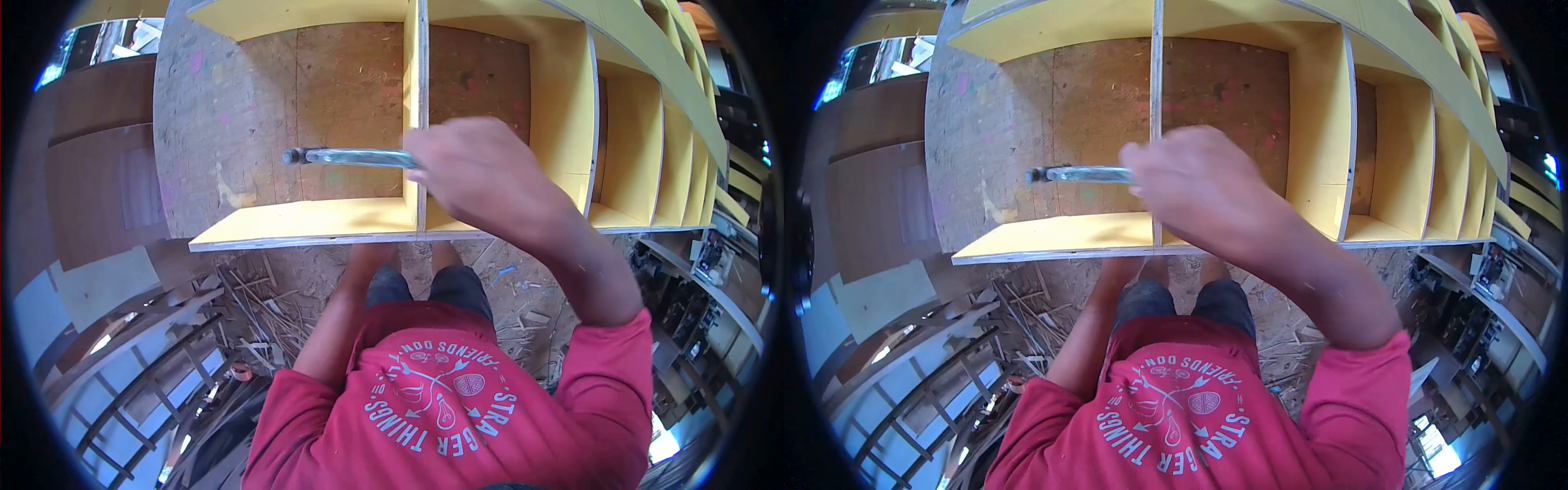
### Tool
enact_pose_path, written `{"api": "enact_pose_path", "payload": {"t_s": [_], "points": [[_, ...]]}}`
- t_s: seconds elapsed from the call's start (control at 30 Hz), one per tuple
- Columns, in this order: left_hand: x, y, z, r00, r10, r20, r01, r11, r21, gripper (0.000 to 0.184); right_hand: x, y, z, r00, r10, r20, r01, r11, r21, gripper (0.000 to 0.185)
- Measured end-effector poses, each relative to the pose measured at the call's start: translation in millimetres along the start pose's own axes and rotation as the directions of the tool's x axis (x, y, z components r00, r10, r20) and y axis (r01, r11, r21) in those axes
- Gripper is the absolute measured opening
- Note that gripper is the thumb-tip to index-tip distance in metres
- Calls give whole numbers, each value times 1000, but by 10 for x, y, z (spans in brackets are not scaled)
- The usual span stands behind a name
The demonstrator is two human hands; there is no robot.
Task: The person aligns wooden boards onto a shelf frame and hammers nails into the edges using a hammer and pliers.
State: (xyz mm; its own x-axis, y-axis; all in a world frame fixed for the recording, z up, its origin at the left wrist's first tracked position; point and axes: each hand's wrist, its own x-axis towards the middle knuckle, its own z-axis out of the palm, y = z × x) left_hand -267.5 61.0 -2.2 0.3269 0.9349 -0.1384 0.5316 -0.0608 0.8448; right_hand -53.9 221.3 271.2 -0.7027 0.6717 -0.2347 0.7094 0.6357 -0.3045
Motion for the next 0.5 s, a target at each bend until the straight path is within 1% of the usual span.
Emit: {"api": "enact_pose_path", "payload": {"t_s": [0.03,0.07,0.13,0.2,0.27,0.3,0.4,0.47,0.5], "points": [[28,31,-24,1000,-27,15,27,999,-27,24,-229,-38,-10,999,39,19,-40,998,40,12],[12,6,-31,996,-46,70,48,999,-21,25,-466,-92,-16,996,75,40,-78,994,80,12],[94,79,-101,995,-46,84,60,983,-173,29,-920,-230,-6,986,149,78,-160,974,158,14],[78,129,-150,999,24,22,-18,973,-231,36,-1355,-416,200,967,226,115,-247,940,233,16],[64,151,-191,997,69,35,-61,980,-189,40,-1699,-569,307,939,307,155,-341,890,304,19],[113,148,-214,993,46,112,-28,987,-161,39,-1820,-622,370,921,348,174,-387,859,334,21],[157,252,-190,970,-178,169,199,973,-118,40,-2095,-744,856,852,465,240,-523,745,413,26],[142,260,-153,993,-79,88,88,991,-102,40,-2164,-798,1269,795,533,288,-603,654,457,29],[146,263,-136,998,-29,46,33,995,-91,39,-2165,-815,1434,769,555,318,-639,646,418,29]]}}
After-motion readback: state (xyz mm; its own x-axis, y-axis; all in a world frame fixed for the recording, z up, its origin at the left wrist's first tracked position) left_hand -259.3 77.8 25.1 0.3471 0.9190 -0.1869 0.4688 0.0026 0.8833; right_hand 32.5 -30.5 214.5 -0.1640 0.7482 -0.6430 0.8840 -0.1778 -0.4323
